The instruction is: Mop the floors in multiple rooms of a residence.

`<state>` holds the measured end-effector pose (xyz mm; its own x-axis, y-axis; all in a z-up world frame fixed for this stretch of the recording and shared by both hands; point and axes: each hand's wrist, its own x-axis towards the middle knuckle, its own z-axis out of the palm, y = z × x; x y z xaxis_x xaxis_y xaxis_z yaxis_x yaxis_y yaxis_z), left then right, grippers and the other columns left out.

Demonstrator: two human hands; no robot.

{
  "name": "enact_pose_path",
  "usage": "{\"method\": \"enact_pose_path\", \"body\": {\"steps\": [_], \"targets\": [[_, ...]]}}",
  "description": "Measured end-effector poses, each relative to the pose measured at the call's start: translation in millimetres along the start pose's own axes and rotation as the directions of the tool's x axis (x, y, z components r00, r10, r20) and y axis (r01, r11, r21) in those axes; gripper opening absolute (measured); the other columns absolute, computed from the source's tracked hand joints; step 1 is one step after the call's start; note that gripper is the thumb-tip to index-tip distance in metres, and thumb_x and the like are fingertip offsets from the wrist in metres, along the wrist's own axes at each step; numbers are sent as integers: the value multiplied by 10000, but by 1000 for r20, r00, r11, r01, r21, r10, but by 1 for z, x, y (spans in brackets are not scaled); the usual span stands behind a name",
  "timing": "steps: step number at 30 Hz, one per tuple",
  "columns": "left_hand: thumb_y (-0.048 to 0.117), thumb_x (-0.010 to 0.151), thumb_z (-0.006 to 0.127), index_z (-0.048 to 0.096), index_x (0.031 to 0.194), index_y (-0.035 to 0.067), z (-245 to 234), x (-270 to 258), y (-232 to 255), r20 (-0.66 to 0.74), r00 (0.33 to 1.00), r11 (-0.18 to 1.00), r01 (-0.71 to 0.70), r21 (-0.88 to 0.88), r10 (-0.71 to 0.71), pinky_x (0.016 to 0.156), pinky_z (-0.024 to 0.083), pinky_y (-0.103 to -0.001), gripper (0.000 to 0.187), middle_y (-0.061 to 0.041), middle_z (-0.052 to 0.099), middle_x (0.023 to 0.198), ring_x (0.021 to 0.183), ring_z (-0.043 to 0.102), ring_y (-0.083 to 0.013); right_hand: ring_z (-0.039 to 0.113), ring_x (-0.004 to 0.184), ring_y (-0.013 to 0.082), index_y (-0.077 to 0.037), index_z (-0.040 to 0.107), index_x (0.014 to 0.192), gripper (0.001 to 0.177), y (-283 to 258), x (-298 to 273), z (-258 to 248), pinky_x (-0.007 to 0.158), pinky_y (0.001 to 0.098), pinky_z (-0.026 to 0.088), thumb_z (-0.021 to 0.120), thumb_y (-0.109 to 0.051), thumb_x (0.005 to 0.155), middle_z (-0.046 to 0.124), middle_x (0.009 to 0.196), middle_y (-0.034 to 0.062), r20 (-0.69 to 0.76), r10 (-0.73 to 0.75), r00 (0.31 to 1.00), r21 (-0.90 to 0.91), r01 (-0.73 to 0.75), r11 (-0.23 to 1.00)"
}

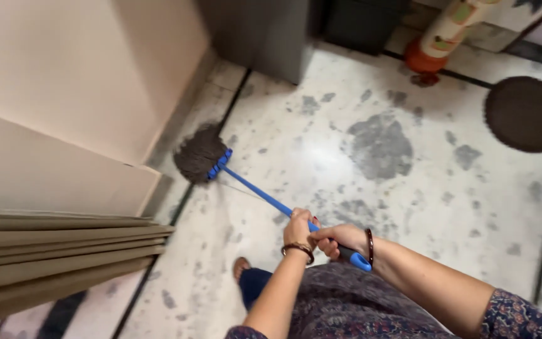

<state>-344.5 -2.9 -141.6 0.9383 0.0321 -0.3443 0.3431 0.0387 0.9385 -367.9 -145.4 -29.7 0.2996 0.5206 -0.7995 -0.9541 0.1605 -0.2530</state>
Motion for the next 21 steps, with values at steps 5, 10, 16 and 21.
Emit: {"method": "enact_pose_path", "body": {"steps": [5,10,16,21], "targets": [[128,949,517,583,851,67,106,-18,26,44,916,844,385,-372,-398,585,485,-383,133,-182,601,846,671,600,-248,435,452,15,-95,563,882,186,7,-57,-97,379,180,383,574,-208,1029,486,625,-64,5,-93,996,141,91,986],[165,872,652,749,991,135,186,-34,53,447,894,357,-432,828,45,853,532,-470,156,-141,640,1233,957,684,-390,428,446,16,-104,489,853,220,41,-106,-174,372,171,384,539,-197,1046,470,627,-68,56,-168,984,467,123,876],[117,819,689,748,1028,161,231,-2,-11,706,707,-169,-702,692,-45,785,600,-435,222,-134,496,1451,998,717,-305,415,449,20,-84,463,835,243,95,-180,-133,396,183,389,530,-232,1016,449,621,-63,-98,-168,981,635,192,748],[191,775,742,739,955,168,210,-51,4,773,629,124,-763,634,-78,874,565,-419,181,-57,657,1178,1038,682,-298,435,457,18,-79,464,818,213,105,-173,-123,422,195,406,513,-178,1001,453,622,-53,-27,-86,996,625,84,776]]}}
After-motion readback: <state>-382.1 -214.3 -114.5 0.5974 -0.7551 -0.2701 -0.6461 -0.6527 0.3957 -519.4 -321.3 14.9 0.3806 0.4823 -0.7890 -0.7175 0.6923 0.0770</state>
